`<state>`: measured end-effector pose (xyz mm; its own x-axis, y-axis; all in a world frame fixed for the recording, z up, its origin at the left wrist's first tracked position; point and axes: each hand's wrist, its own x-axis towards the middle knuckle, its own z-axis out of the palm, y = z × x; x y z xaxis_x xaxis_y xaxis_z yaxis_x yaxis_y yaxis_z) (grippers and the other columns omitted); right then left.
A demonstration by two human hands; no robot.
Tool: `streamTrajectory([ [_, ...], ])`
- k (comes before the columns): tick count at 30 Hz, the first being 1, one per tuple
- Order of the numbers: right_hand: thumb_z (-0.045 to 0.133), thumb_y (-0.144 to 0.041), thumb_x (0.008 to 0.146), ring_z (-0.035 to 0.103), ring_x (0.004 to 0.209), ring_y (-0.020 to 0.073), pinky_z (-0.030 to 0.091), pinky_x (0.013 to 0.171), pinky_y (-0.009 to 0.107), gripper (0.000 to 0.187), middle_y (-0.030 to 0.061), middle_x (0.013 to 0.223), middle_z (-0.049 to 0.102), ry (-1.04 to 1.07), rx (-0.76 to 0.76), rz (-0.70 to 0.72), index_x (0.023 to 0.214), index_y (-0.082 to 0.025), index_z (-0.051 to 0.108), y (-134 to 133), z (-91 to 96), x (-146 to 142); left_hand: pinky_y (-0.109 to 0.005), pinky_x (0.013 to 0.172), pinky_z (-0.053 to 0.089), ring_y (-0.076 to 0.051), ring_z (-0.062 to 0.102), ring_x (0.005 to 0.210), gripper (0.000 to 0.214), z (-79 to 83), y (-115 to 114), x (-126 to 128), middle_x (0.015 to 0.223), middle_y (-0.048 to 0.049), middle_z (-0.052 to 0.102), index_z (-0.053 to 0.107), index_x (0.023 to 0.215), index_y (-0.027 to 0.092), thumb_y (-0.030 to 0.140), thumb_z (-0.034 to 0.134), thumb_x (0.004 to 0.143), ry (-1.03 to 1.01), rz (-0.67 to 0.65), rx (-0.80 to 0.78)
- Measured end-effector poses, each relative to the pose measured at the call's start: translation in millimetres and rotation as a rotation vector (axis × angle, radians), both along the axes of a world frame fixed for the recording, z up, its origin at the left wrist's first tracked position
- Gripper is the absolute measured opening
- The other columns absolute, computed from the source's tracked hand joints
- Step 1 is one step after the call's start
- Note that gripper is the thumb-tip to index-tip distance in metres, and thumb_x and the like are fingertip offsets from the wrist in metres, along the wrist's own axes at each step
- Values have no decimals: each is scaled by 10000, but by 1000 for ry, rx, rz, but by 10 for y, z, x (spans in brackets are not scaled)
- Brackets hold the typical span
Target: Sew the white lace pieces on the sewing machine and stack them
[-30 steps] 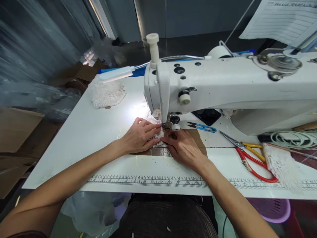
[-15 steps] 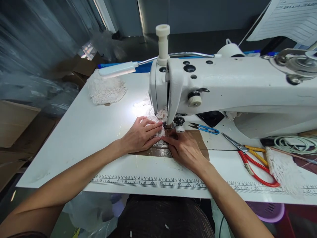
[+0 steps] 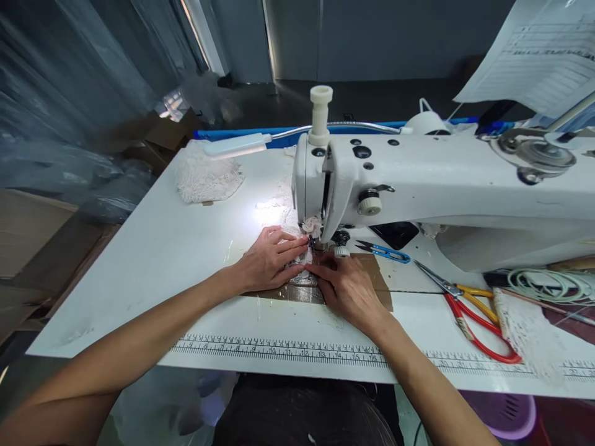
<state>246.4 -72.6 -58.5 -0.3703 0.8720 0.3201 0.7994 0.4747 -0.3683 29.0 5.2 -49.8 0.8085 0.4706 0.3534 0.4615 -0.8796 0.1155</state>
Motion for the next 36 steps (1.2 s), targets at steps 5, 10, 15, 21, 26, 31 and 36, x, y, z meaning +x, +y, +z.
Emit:
streamTrajectory([
  [5, 490, -163, 894, 578, 933, 247, 515, 814, 437, 351, 108, 1054, 611, 2, -5, -5, 1142, -278, 710, -7, -5, -10, -556, 1045, 330, -260, 559, 1085, 356, -19, -8, -1, 1323, -83, 594, 598, 1188, 163, 409, 431, 991, 0, 7, 39],
  [10, 498, -153, 883, 579, 943, 244, 513, 836, 435, 358, 101, 1071, 606, -2, -5, -20, 1142, -284, 707, -15, -3, -18, -580, 1055, 309, -258, 560, 1064, 356, -16, -33, 17, 1318, -89, 593, 591, 1190, 163, 407, 419, 998, 16, 11, 76],
  [15, 496, -147, 884, 576, 965, 251, 505, 862, 451, 360, 100, 1074, 605, 20, -25, -26, 1146, -280, 705, -14, 1, -21, -499, 956, 398, -247, 568, 1010, 380, 33, -59, 37, 1337, -119, 569, 598, 1189, 134, 402, 402, 1003, 71, 36, 74],
  [21, 499, -131, 870, 573, 996, 257, 503, 878, 459, 374, 91, 1079, 593, 30, -32, -21, 1139, -291, 704, -20, -2, -17, -524, 996, 353, -249, 575, 997, 412, 58, -34, 33, 1271, -94, 613, 619, 1172, 140, 433, 379, 1008, 90, 20, 129],
  [26, 502, -162, 878, 568, 1007, 260, 504, 882, 463, 361, 79, 1097, 578, 39, -49, -27, 1148, -303, 695, -28, -21, 1, -547, 1038, 318, -247, 586, 1024, 406, 44, -13, 21, 1309, -94, 590, 622, 1191, 172, 438, 378, 1007, 94, -1, 132],
  [31, 495, -160, 878, 568, 1001, 253, 500, 891, 462, 359, 70, 1071, 573, 49, -61, -25, 1138, -305, 696, -21, -17, 7, -548, 1041, 317, -251, 581, 1047, 398, 26, -8, 14, 1338, -100, 572, 618, 1205, 181, 436, 388, 1003, 85, 3, 117],
  [36, 497, -159, 878, 562, 1014, 254, 498, 886, 461, 367, 75, 1084, 570, 63, -64, -2, 1162, -298, 681, -20, -27, 20, -559, 1038, 324, -258, 567, 1065, 397, 14, -22, 19, 1340, -106, 566, 619, 1196, 176, 433, 387, 1003, 86, 6, 113],
])
